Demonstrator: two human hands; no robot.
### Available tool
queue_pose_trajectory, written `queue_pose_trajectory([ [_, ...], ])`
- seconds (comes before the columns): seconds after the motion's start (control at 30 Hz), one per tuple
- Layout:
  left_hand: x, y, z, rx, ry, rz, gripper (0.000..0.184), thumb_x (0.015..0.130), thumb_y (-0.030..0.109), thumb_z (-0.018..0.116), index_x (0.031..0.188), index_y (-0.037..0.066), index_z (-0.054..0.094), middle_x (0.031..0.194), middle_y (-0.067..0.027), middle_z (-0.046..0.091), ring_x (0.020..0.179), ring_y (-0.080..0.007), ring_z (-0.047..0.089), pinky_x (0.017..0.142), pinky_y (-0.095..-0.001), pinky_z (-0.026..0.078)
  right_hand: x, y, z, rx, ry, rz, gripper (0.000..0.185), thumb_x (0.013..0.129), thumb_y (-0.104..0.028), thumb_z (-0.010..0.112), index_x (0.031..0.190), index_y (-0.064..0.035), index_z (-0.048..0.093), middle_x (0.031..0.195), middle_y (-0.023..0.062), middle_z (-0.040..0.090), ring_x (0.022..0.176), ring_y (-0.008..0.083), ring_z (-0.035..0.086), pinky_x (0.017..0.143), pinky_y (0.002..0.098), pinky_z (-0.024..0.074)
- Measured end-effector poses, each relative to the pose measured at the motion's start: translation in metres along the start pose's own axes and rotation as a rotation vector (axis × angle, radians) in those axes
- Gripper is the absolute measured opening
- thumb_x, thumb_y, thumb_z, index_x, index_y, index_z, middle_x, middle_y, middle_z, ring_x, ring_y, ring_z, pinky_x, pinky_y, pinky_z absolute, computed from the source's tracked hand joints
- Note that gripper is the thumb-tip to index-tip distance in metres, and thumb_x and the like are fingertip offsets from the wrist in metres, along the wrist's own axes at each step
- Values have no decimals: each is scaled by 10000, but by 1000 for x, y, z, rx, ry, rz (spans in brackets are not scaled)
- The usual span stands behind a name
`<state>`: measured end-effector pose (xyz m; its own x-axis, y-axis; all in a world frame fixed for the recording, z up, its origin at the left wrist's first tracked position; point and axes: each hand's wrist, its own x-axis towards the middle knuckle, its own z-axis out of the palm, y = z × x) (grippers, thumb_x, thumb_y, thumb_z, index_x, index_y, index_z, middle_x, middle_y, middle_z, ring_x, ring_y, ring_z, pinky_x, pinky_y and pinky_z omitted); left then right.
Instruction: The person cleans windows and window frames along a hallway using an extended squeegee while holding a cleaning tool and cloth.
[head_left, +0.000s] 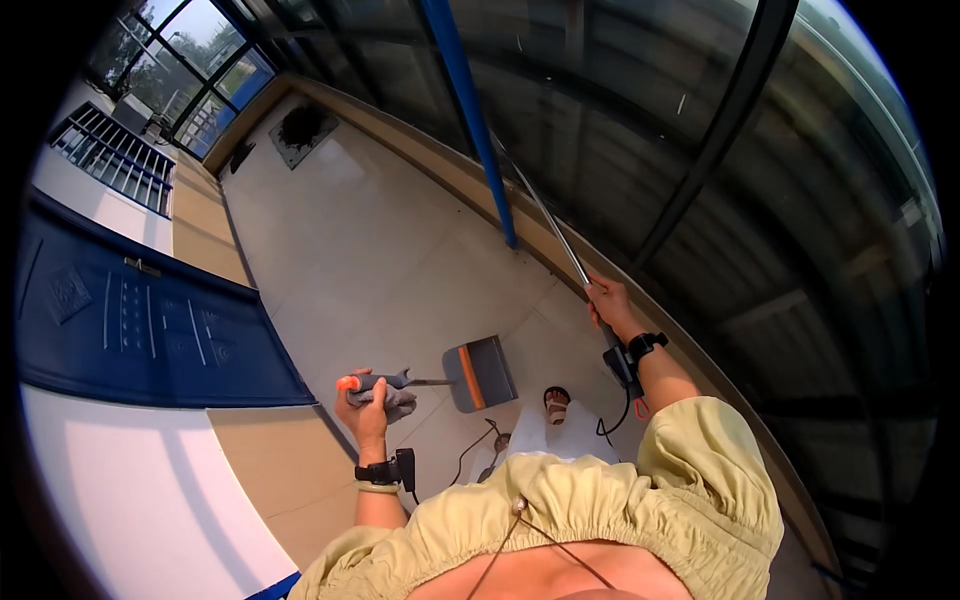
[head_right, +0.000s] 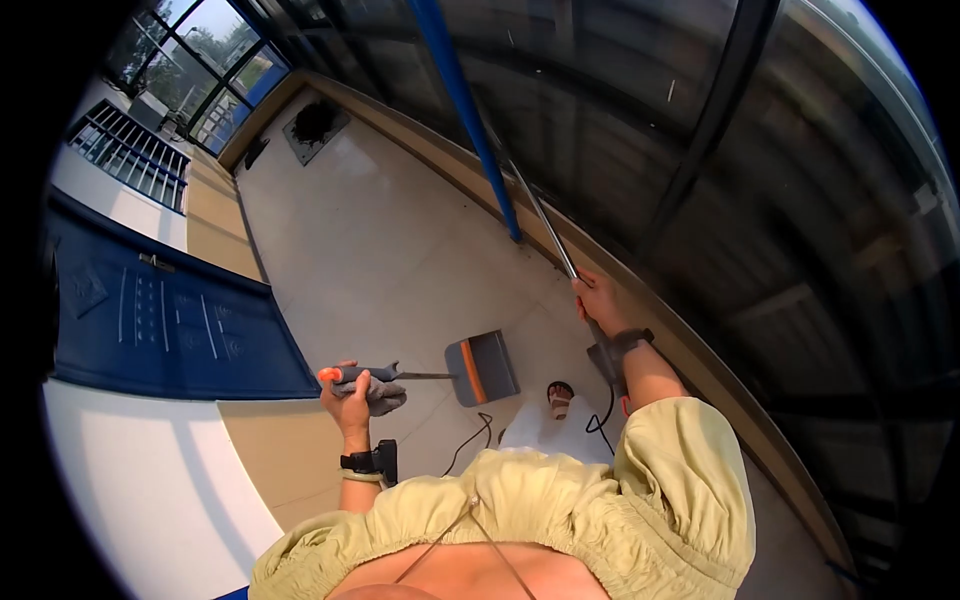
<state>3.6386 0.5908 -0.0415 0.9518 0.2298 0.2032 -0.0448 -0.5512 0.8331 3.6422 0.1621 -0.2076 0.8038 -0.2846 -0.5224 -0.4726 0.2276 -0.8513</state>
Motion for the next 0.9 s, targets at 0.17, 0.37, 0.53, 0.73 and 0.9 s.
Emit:
queue_pose_trajectory([
  [0.17,6,-1,-3,14,-12,16,253,713,13,735,946,6,637,907,-51,639,810,-150,602,770,-271,481,33,11,17,-126,5,-8,387,926,-152,566,1301,-63,538,583,46,529,394,131,477,354,313,403],
  [0.37,0,25,-1,22,-59,-97,259,711,46,740,947,15,637,934,-58,646,858,-148,603,819,-277,468,16,40,31,-106,49,105,394,940,-163,552,1325,-86,523,565,48,505,383,139,458,354,309,398],
  [0.53,6,18,4,-43,-97,73,257,702,38,737,940,34,640,957,-51,654,881,-151,605,835,-285,465,14,50,45,-183,120,97,376,932,-163,562,1298,-75,544,579,56,532,391,143,465,359,311,396],
  [0.73,5,0,-7,-68,-109,18,242,710,20,737,932,28,640,950,-50,651,869,-149,601,814,-289,474,-64,105,-32,-231,261,29,366,907,-157,596,1263,-73,575,551,37,528,392,120,458,352,299,361],
  [0.9,5,-10,-1,-153,-190,-17,224,719,26,722,927,31,642,928,-43,652,841,-144,608,795,-286,484,-228,185,-96,-257,388,32,360,886,-148,621,1237,-72,596,549,28,533,381,107,461,345,269,345],
])
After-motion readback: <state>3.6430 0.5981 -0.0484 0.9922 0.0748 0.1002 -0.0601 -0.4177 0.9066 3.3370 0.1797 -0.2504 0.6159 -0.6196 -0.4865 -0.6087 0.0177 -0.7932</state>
